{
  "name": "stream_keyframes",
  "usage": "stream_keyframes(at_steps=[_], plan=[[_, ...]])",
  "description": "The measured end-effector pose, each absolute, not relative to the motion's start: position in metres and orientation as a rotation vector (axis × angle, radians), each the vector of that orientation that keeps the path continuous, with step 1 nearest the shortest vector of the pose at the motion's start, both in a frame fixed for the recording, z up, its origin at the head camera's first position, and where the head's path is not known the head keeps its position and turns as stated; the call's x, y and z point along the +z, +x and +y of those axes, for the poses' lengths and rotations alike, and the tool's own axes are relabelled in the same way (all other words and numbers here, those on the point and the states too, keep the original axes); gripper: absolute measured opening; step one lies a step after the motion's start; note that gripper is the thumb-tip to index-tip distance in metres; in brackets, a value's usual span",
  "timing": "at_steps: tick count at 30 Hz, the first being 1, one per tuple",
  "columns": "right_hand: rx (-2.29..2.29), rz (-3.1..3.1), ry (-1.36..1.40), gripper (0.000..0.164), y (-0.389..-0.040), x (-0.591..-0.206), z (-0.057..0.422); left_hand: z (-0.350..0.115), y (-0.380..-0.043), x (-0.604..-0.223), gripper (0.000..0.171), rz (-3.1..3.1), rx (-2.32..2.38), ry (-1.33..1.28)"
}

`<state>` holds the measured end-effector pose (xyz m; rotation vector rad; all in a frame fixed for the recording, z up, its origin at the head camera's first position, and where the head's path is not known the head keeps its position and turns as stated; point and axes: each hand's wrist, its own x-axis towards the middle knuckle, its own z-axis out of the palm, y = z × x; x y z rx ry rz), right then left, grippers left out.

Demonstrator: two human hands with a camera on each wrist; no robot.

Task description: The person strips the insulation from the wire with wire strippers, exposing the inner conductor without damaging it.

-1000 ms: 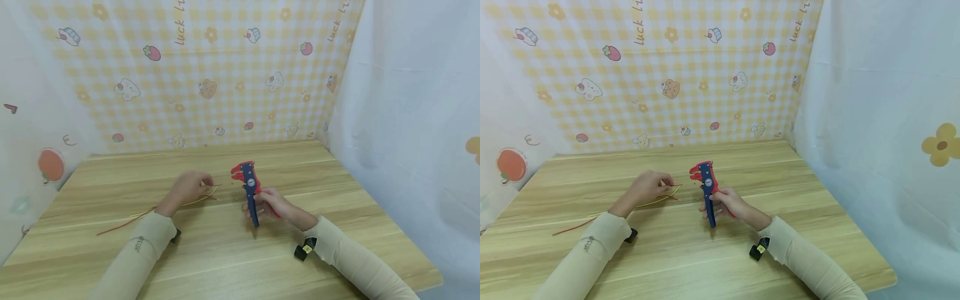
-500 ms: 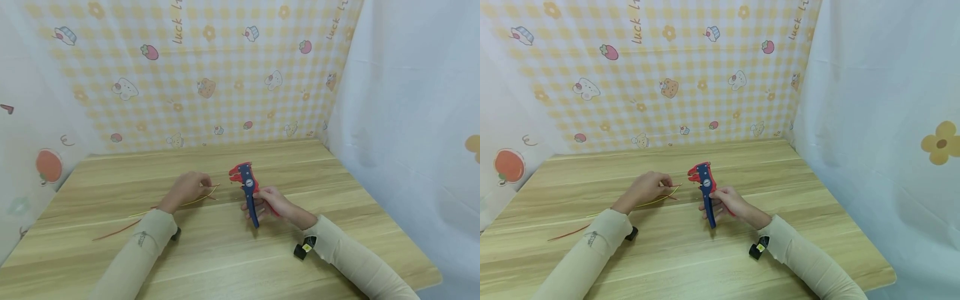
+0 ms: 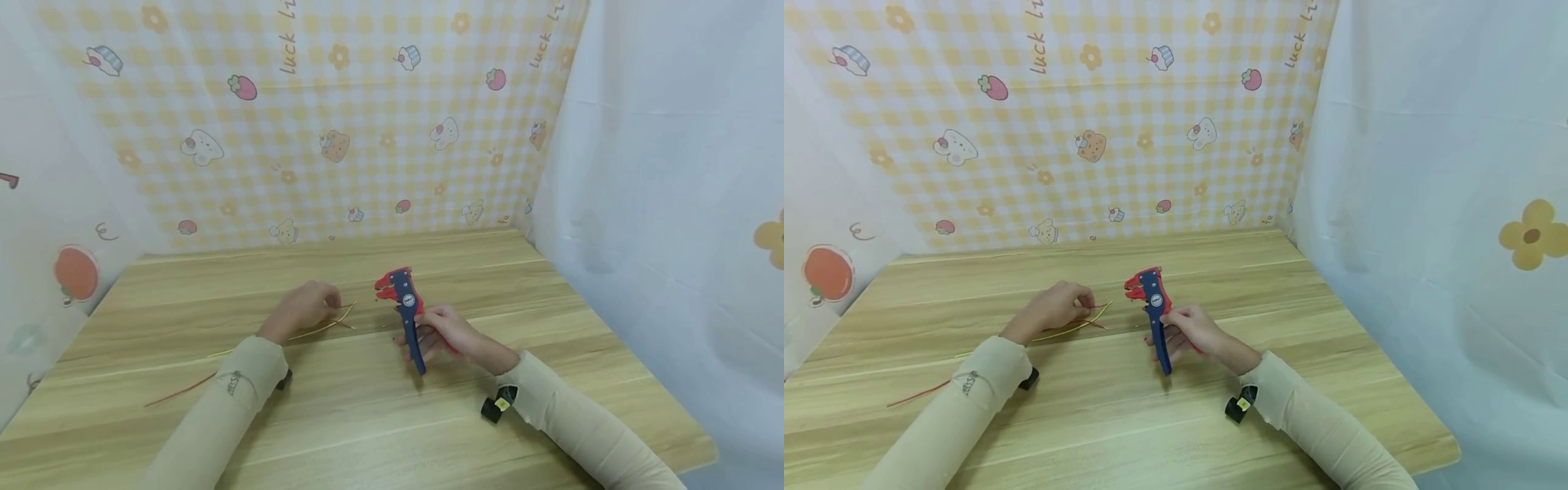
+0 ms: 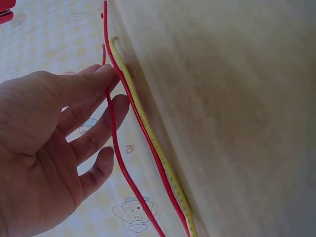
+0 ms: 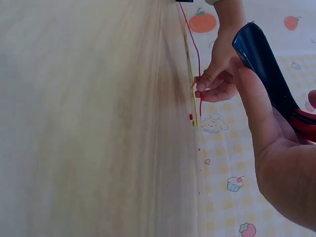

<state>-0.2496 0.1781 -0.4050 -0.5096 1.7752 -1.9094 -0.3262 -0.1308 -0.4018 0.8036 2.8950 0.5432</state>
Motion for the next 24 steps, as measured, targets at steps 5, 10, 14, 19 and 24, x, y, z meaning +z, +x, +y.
stream_keyframes(at_steps=[5, 10, 14, 19, 24], plan=[[-1.932, 1.848, -0.42, 0.034, -0.253, -0.402, 0.181, -0.13, -0.326, -0.402, 0.006, 2.879, 0.59, 0.8], [-1.914, 1.897, -0.384, 0.033, -0.258, -0.401, 0.185, -0.128, -0.325, -0.402, 0.003, 2.868, 0.606, 0.789], [-1.914, 1.954, -0.31, 0.03, -0.264, -0.402, 0.188, -0.128, -0.322, -0.401, 0.014, 2.864, 0.631, 0.754], [-1.914, 2.045, -0.164, 0.032, -0.274, -0.405, 0.192, -0.126, -0.316, -0.398, 0.028, 2.868, 0.665, 0.741], [-1.896, 2.104, -0.004, 0.035, -0.286, -0.41, 0.19, -0.122, -0.31, -0.395, 0.037, 2.925, 0.716, 0.764]])
